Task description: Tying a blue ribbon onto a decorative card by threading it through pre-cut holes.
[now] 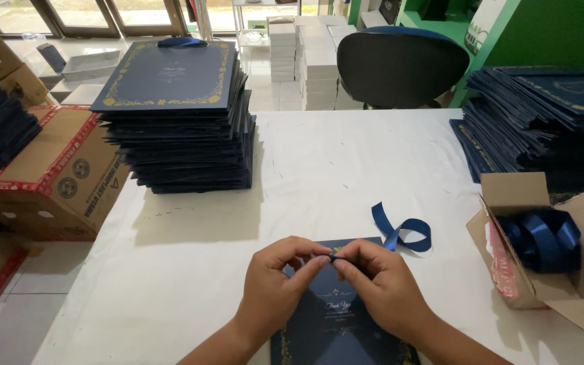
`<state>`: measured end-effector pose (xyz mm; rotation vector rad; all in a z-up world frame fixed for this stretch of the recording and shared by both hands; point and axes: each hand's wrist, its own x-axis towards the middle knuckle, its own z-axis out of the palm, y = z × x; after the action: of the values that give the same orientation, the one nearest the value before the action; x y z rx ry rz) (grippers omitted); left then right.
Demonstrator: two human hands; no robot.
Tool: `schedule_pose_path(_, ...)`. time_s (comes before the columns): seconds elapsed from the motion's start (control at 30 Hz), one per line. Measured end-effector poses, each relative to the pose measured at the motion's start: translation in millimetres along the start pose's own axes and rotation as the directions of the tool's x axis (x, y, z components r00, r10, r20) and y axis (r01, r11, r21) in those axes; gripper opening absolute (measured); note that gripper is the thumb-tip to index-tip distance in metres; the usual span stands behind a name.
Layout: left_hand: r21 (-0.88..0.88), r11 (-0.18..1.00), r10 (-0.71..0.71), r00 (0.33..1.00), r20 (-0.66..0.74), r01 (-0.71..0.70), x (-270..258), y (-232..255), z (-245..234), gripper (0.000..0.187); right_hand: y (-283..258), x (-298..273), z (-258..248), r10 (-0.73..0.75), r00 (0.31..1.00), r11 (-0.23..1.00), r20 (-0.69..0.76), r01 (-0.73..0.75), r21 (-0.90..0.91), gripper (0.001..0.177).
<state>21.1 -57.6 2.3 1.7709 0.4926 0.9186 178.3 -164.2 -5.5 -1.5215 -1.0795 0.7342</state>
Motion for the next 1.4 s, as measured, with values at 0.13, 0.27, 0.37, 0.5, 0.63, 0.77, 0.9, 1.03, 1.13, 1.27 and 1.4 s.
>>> schedule_pose_path(0.13, 0.037, 0.998, -0.042, 0.998, -0.037, 0.043, 0.0, -5.5, 0.4, 0.009, -2.0, 0.0, 0.5, 0.012, 1.0, 0.993, -0.012, -0.013, -0.116, 0.013)
schedule_pose_path(0.27, 0.061, 0.998, -0.013, 1.0, 0.001, 0.013, -0.4, -5.3, 0.9, 0.008, -4.4, -2.2, 1.6, -0.078, 0.996, 0.986, -0.034, 0.072, -0.153, 0.024)
schedule_pose_path(0.37, 0.085, 0.995, -0.049, 0.999, 0.005, 0.048, -1.1, -8.0, 2.3, 0.009, -4.9, -1.1, 0.1, -0.097, 0.995, 0.963, -0.01, 0.092, -0.252, 0.016)
schedule_pose_path(0.5, 0.109, 0.984, -0.145, 0.989, 0.015, 0.143, 0.3, -11.0, 3.4, 0.01, 1.6, 3.5, -5.4, -0.114, 0.993, 0.944, 0.018, 0.114, -0.31, 0.016)
schedule_pose_path(0.63, 0.105, 0.972, -0.217, 0.976, 0.033, 0.212, 2.0, -4.8, 1.6, 0.02, 0.0, 4.1, -7.9, -0.094, 0.995, 0.929, 0.027, 0.097, -0.357, 0.015)
schedule_pose_path(0.77, 0.077, 0.966, -0.251, 0.965, 0.07, 0.246, 1.7, -4.6, 1.5, 0.025, 3.4, 4.9, -8.0, -0.105, 0.993, 0.926, 0.047, 0.115, -0.36, 0.014)
schedule_pose_path(0.9, 0.111, 0.972, -0.217, 0.972, 0.086, 0.207, 1.3, -2.6, 1.4, 0.015, 3.5, 3.6, -6.0, -0.106, 0.993, 0.915, 0.059, 0.121, -0.385, 0.015)
schedule_pose_path(1.03, 0.116, 0.981, -0.163, 0.984, 0.075, 0.154, 0.6, -5.9, 0.7, 0.01, 5.1, 3.5, -6.7, -0.176, 0.981, 0.889, 0.084, 0.195, -0.414, 0.014)
schedule_pose_path(1.13, 0.13, 0.984, -0.13, 0.988, 0.089, 0.118, 0.7, -4.6, 0.3, 0.009, 5.5, 3.2, -6.2, -0.155, 0.984, 0.896, 0.09, 0.179, -0.405, 0.011)
schedule_pose_path(1.27, 0.154, 0.986, -0.078, 0.992, 0.096, 0.063, 0.7, -6.4, -0.4, 0.009, 1.2, 3.0, -5.8, -0.128, 0.986, 0.912, 0.105, 0.158, -0.378, 0.013)
schedule_pose_path(1.4, 0.145, 0.988, -0.074, 0.993, 0.095, 0.06, 0.3, -6.2, -0.5, 0.009, 4.8, 3.8, -6.8, -0.098, 0.989, 0.915, 0.107, 0.132, -0.381, 0.013)
